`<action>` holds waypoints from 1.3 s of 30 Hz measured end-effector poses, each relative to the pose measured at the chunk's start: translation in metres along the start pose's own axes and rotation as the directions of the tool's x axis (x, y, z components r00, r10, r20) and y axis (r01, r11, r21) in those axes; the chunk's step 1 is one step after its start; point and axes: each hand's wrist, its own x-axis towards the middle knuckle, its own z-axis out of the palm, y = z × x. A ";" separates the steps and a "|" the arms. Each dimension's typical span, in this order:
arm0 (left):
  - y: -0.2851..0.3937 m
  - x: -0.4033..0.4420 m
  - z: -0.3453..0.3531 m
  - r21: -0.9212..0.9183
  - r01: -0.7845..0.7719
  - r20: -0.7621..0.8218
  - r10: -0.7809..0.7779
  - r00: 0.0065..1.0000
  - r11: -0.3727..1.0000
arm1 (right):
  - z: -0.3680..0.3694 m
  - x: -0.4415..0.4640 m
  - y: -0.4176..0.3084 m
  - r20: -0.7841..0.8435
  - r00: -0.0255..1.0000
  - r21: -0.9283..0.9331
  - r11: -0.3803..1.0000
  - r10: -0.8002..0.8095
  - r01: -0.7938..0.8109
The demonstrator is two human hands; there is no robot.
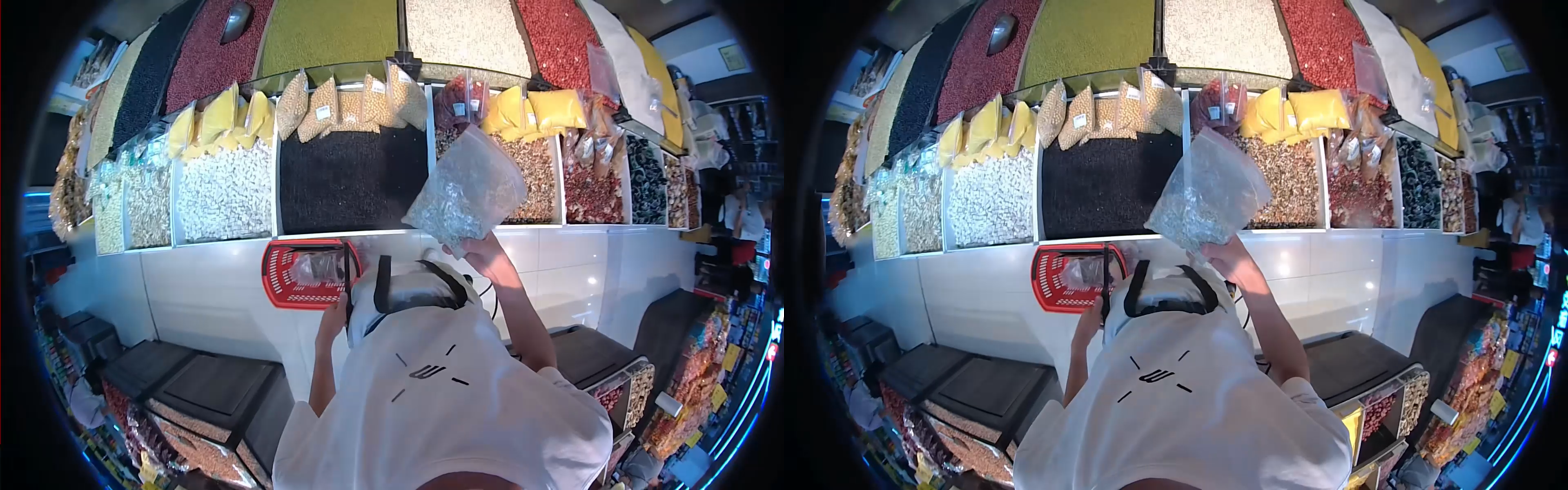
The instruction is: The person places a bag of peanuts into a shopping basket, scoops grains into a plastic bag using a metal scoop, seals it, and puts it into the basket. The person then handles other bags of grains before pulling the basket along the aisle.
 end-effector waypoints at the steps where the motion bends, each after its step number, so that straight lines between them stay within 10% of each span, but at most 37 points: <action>1: 0.018 -0.003 -0.012 -0.092 0.004 0.048 0.000 0.999 0.996 | 0.017 0.004 -0.006 0.024 1.000 0.006 1.000 0.014 -0.014; 7: 0.036 0.036 -0.022 -0.009 -0.125 0.191 0.124 0.974 0.992 | 0.055 0.022 -0.027 0.023 0.994 -0.076 0.991 -0.109 0.111; 15: 0.056 0.032 0.023 0.349 -0.181 -0.088 0.225 0.970 0.919 | -0.011 0.011 -0.070 -0.085 0.975 -0.045 0.979 -0.203 0.200; 22: 0.085 0.019 0.076 0.462 0.049 -0.120 0.008 0.993 0.886 | -0.074 0.013 -0.120 -0.047 0.977 -0.062 0.977 -0.209 0.206; 31: 0.127 0.030 0.076 0.493 -0.014 -0.035 0.036 0.999 0.870 | -0.083 0.045 -0.146 0.021 0.993 -0.082 0.990 -0.115 0.116; 34: 0.218 0.033 0.056 0.218 -0.418 -0.145 0.452 0.880 0.882 | -0.072 0.056 -0.152 0.148 0.989 -0.096 0.995 -0.019 0.033; 35: 0.263 0.029 0.054 -0.171 -0.471 -0.042 0.472 0.881 0.865 | -0.068 0.061 -0.150 0.138 0.990 -0.145 0.988 -0.029 0.050; 39: 0.396 0.003 0.075 -0.773 -0.365 0.276 0.794 0.542 0.518 | -0.038 0.074 -0.155 0.197 0.980 -0.301 0.952 0.012 0.049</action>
